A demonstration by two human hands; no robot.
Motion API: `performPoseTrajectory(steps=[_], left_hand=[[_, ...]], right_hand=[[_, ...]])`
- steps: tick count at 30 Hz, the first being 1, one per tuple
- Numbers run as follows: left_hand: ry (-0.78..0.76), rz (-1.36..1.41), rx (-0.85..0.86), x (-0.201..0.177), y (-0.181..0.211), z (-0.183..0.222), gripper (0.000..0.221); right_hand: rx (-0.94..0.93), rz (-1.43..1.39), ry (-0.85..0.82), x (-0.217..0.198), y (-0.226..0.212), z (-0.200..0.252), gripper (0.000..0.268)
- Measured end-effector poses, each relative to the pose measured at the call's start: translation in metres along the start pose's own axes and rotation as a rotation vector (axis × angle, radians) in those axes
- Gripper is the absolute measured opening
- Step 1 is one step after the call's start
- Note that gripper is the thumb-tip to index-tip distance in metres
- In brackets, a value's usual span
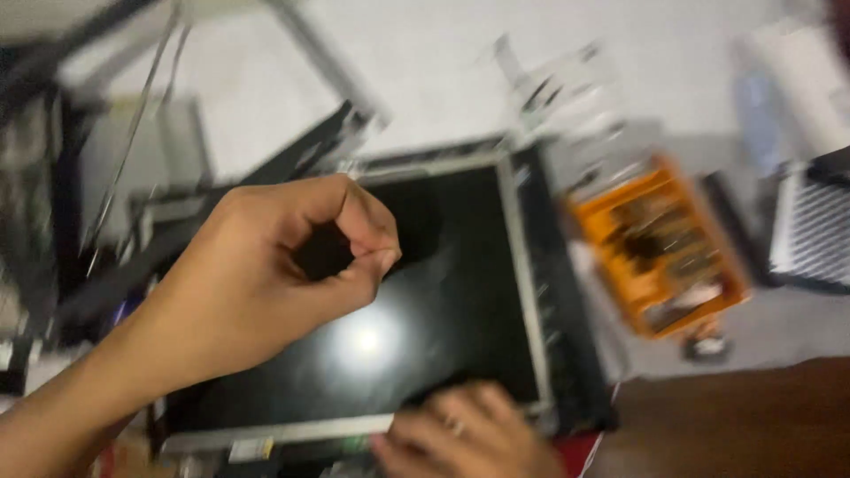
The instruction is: Disassembling a laptop screen by removing screws and disconnecting internal cables using a screwdriver.
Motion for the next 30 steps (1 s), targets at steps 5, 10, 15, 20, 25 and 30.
performPoseTrajectory(steps=[5,10,15,20,25,30], left_hand=[[0.138,-0.011,0.099,0.007,-0.036,0.083,0.015],[0.264,-0.116,0.277,0.029,-0.055,0.132,0.017],[0.366,-0.126,0.4,0.048,-0.065,0.167,0.005],[0.41,-0.147,0.426,0.052,-0.07,0.179,0.01],[0.326,-0.181,0.405,0.053,-0.074,0.17,0.007],[0.251,-0.186,0.47,0.05,-0.07,0.164,0.009]], right_hand=[[-0.146,-0.104,-0.184,0.006,-0.011,0.004,0.012],[-0.121,-0.017,-0.332,0.023,-0.007,0.022,0.035],[-0.06,0.165,-0.379,0.026,-0.004,0.03,0.044],[-0.065,0.109,-0.334,0.02,-0.01,0.027,0.045],[-0.038,0.107,-0.348,0.02,-0.008,0.029,0.05],[-0.095,0.141,-0.326,0.021,-0.007,0.031,0.041]])
Point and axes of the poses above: each hand's wrist, its own z-axis away from the middle knuckle, its own x-axis out of the palm, y = z × x, the point moved 8 cm from there along -z, towards the middle knuckle, and after that the axes turned 4 degrees about -x, right-handed, at the moved point
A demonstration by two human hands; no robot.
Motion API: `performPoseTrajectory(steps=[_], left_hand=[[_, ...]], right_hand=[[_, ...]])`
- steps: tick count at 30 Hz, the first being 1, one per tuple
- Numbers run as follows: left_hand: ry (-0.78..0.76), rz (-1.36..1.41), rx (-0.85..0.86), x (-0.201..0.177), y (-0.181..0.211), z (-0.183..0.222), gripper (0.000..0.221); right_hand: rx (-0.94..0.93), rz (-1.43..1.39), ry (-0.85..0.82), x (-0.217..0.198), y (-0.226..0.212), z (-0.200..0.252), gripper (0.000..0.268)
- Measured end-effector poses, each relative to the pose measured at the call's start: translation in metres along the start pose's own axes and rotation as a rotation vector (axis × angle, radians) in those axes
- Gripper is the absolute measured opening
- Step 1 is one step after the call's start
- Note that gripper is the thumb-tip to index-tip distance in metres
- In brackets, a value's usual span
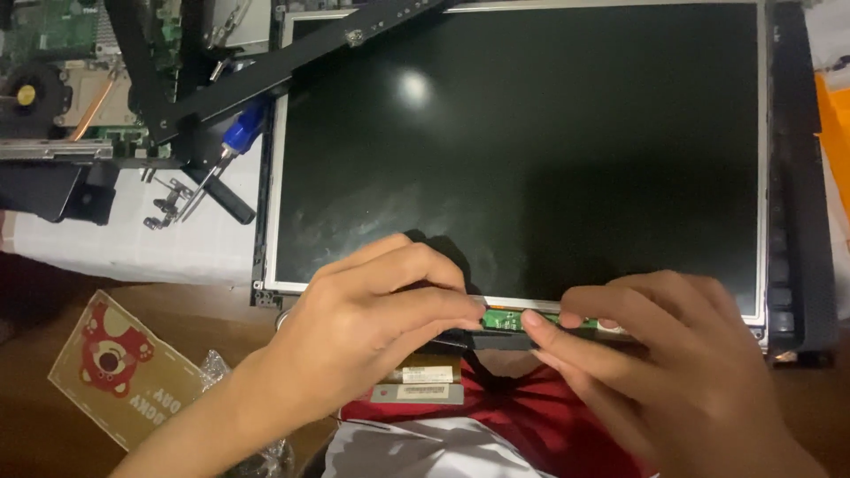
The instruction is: Disassembling a laptop screen by removing screws and disconnecting internal cables using a screwdriver.
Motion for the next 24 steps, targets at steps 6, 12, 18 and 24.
performPoseTrajectory(steps=[6,12,18,24], left_hand=[[-0.112,-0.097,0.066,0.0,0.004,-0.008,0.007],[-0.248,-0.222,0.183,0.004,0.009,-0.012,0.011],[-0.137,-0.208,0.152,0.001,0.008,-0.009,0.008],[-0.05,-0.201,0.111,0.003,0.012,-0.003,0.001]], right_hand=[[0.028,0.032,0.01,0.002,0.0,0.003,0.042],[0.014,0.015,-0.012,0.005,0.002,0.006,0.047],[0.048,0.017,-0.013,0.005,0.003,0.006,0.046],[0.02,0.012,0.005,0.004,0.002,0.006,0.042]])
Point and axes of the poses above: each hand's wrist, its own z-axis away from the middle knuckle, its own x-axis out of the palm, y = z × x, the point moved 8 cm from there along -z, towards the middle knuckle, and after that the axes turned 4 degrees about -x, right-handed, at the moved point
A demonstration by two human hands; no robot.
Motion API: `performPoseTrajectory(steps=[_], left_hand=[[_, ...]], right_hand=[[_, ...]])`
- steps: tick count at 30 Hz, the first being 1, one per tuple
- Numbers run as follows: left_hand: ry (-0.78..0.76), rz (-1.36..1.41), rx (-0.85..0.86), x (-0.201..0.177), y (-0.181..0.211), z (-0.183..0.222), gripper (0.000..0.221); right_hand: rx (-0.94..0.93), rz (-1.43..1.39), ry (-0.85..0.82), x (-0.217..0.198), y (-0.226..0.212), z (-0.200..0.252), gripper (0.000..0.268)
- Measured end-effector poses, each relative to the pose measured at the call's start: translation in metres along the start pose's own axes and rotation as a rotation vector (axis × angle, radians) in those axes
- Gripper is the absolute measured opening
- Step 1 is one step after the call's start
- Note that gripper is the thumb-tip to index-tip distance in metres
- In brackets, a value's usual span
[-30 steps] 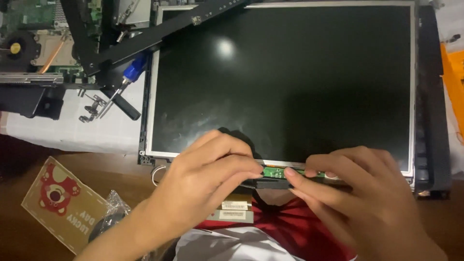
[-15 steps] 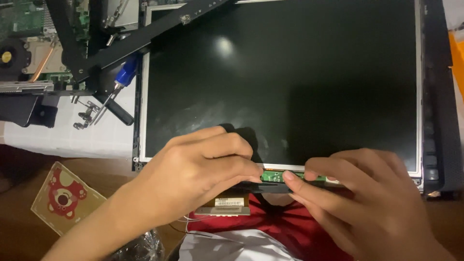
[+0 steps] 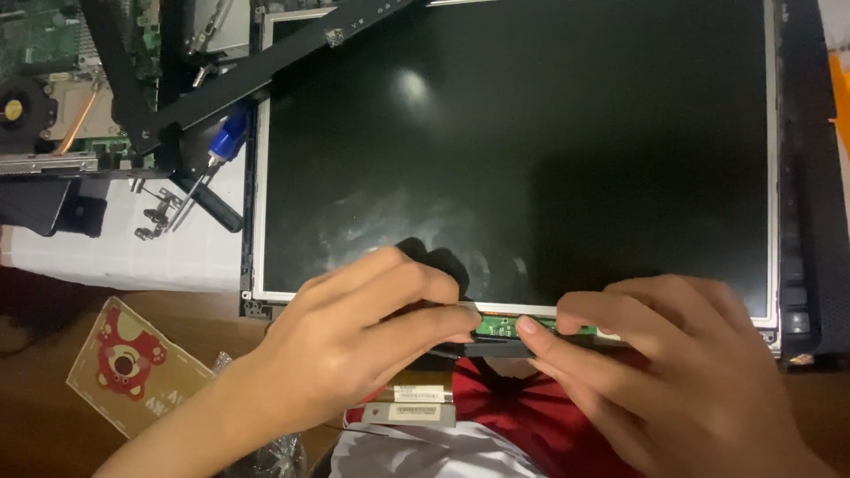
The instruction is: Disassembling a laptop screen by removing screws and disconnecting internal cables using a screwdriver.
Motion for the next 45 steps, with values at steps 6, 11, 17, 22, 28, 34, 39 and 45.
performPoseTrajectory(steps=[6,11,17,22,28,34,39,45], left_hand=[[0.098,0.034,-0.025,0.0,0.003,0.006,0.003],[0.063,0.103,-0.05,0.0,0.001,0.007,0.007],[0.013,0.066,-0.034,-0.006,0.003,0.005,0.008],[-0.079,-0.043,0.005,-0.003,0.008,0.009,0.013],[-0.188,-0.177,0.053,0.004,0.013,0.007,0.011],[-0.242,-0.355,0.155,0.009,0.02,0.002,0.008],[-0.251,-0.486,0.268,0.013,0.026,-0.001,0.011],[-0.289,-0.424,0.253,0.015,0.024,-0.004,0.013]], right_hand=[[0.012,0.019,0.019,0.001,0.001,0.001,0.039],[0.008,0.0,0.036,-0.003,-0.001,-0.002,0.039],[0.007,0.015,0.006,0.001,0.0,0.001,0.046],[-0.015,0.02,0.025,-0.002,-0.002,-0.001,0.044],[-0.002,0.015,0.022,-0.002,-0.002,-0.001,0.046],[0.006,0.019,-0.001,0.0,-0.001,0.0,0.047],[0.0,0.039,0.02,0.0,-0.001,0.0,0.042],[0.009,0.027,0.002,0.0,-0.001,-0.001,0.04]])
Point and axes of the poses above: each hand's wrist, its own z-axis away from the middle knuckle, its own x-axis out of the palm, y = z × x, the point moved 8 cm from there along -z, towards the middle knuckle, and after that the axes turned 4 degrees about -x, right-handed, at the moved point
